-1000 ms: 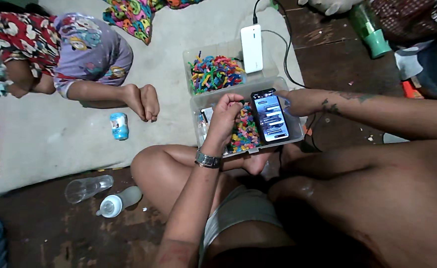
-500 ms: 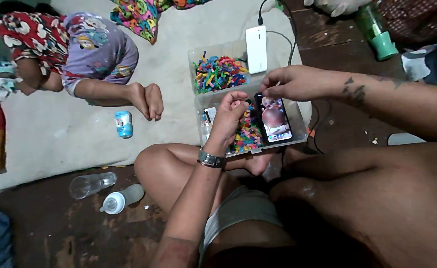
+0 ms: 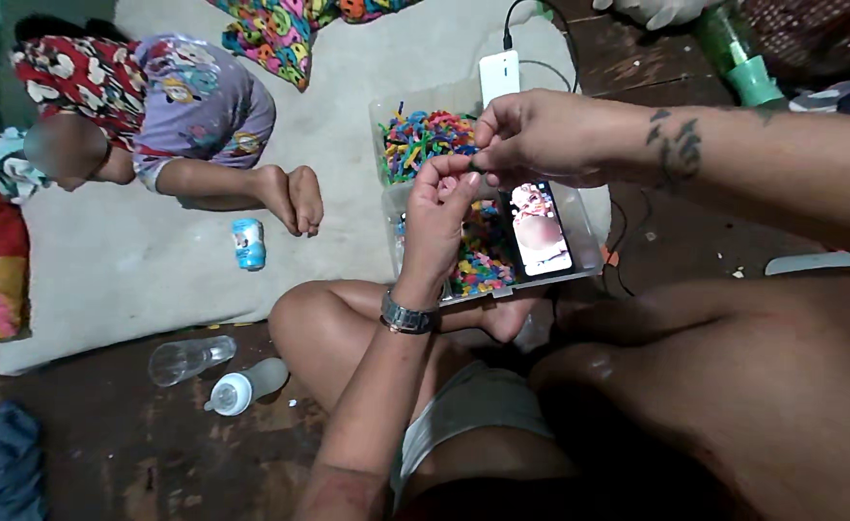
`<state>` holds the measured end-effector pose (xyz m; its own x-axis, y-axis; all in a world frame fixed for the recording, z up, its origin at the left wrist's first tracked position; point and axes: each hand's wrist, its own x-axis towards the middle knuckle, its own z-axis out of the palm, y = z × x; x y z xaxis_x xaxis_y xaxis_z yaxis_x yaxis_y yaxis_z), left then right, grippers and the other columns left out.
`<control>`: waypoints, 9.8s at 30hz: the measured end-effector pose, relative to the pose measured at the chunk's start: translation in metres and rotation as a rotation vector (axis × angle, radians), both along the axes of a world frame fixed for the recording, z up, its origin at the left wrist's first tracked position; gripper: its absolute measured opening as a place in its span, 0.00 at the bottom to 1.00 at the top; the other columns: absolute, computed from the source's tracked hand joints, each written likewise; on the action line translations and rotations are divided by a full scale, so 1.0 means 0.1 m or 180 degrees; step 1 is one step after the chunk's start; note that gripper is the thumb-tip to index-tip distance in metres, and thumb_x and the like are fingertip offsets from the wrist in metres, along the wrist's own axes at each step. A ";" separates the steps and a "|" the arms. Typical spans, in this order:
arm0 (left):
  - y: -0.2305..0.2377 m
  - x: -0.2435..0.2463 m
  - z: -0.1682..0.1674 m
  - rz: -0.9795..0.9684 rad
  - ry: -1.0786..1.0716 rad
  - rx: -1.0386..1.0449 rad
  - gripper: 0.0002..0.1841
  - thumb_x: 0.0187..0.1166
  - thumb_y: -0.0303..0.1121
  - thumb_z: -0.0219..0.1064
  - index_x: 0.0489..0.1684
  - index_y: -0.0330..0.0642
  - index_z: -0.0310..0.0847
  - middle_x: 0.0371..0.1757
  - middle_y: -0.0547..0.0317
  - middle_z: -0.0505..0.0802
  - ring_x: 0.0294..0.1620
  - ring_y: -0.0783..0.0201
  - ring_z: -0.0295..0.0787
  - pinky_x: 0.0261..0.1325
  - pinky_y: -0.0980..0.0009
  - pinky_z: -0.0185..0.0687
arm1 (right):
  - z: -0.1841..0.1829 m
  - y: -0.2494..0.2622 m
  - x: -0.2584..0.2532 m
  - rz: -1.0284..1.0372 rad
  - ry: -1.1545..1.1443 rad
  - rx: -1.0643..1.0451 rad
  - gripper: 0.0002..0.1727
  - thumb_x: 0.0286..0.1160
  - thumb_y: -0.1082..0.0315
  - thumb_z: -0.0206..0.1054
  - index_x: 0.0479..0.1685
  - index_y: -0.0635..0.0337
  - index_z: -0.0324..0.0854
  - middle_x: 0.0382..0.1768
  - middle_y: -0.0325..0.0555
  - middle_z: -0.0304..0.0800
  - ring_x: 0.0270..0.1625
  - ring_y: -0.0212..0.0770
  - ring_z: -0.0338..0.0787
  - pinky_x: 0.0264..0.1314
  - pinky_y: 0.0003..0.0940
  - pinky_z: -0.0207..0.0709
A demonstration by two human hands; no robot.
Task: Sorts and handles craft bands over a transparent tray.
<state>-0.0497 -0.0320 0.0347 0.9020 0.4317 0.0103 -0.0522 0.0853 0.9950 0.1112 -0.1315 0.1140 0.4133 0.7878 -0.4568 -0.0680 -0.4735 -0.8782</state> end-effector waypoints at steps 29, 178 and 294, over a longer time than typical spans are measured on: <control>-0.21 0.14 -0.02 -0.0089 -0.0338 -0.1068 0.05 0.90 0.41 0.57 0.46 0.58 0.77 0.29 0.68 0.80 0.20 0.80 0.69 0.22 0.87 0.66 | -0.16 -0.12 0.05 0.0182 0.1164 0.0445 0.05 0.84 0.78 0.59 0.51 0.62 0.70 0.30 0.42 0.82 0.28 0.31 0.87 0.37 0.24 0.87; -0.05 0.18 -0.03 0.0151 0.0130 -0.3072 0.12 0.89 0.39 0.49 0.49 0.52 0.80 0.42 0.64 0.86 0.44 0.69 0.86 0.52 0.75 0.84 | -0.41 -0.09 0.02 0.1315 -0.2271 0.0017 0.09 0.78 0.62 0.73 0.42 0.60 0.88 0.39 0.47 0.88 0.44 0.44 0.88 0.50 0.48 0.81; -0.34 0.24 0.15 0.1079 -0.0527 -0.1448 0.08 0.90 0.27 0.51 0.48 0.39 0.77 0.36 0.62 0.87 0.38 0.71 0.86 0.50 0.72 0.85 | -0.09 -0.14 -0.20 0.1105 -0.3923 0.1137 0.07 0.69 0.66 0.68 0.36 0.60 0.87 0.32 0.46 0.84 0.34 0.46 0.88 0.33 0.46 0.80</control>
